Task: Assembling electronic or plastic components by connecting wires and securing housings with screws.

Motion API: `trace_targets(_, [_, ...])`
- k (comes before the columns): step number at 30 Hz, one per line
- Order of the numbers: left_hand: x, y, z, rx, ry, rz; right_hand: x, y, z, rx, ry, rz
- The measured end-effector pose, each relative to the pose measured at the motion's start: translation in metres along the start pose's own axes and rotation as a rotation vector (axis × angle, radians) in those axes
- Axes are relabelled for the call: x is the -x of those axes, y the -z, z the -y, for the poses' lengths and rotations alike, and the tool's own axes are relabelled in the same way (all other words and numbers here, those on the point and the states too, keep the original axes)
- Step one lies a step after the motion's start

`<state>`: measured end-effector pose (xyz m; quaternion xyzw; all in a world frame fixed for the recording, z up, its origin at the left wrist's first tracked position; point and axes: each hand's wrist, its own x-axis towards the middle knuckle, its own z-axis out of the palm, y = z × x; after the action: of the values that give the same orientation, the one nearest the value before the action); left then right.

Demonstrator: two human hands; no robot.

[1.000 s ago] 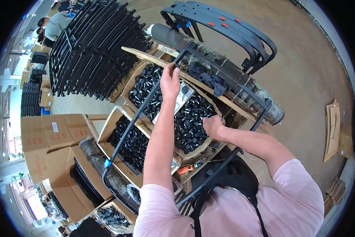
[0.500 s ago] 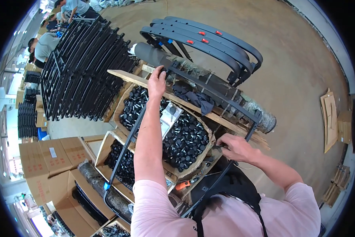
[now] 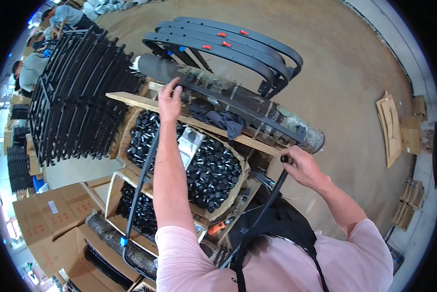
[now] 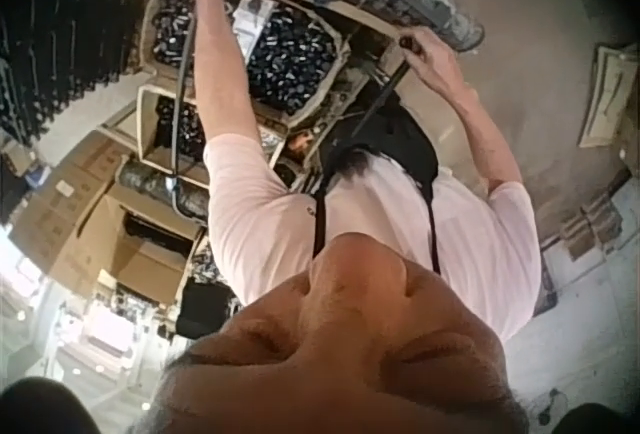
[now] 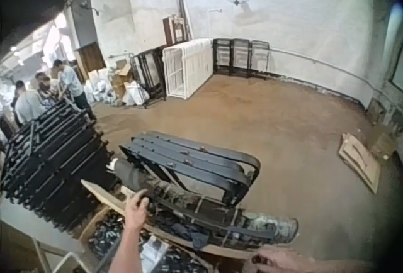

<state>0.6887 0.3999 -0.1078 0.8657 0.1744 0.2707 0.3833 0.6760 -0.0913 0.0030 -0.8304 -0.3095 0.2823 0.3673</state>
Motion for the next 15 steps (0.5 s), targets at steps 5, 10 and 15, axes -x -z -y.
trace_targets(5, [-0.001,0.000,0.010,0.363,0.247,-0.021,0.001,0.020,-0.019,0.162,-0.125,-0.199])
trace_targets(10, [-0.004,-0.003,-0.004,0.198,0.219,0.045,0.008,0.036,-0.020,0.225,-0.207,-0.246])
trace_targets(15, [-0.004,-0.001,0.001,0.252,0.142,-0.051,0.011,0.031,-0.025,0.253,-0.113,-0.244])
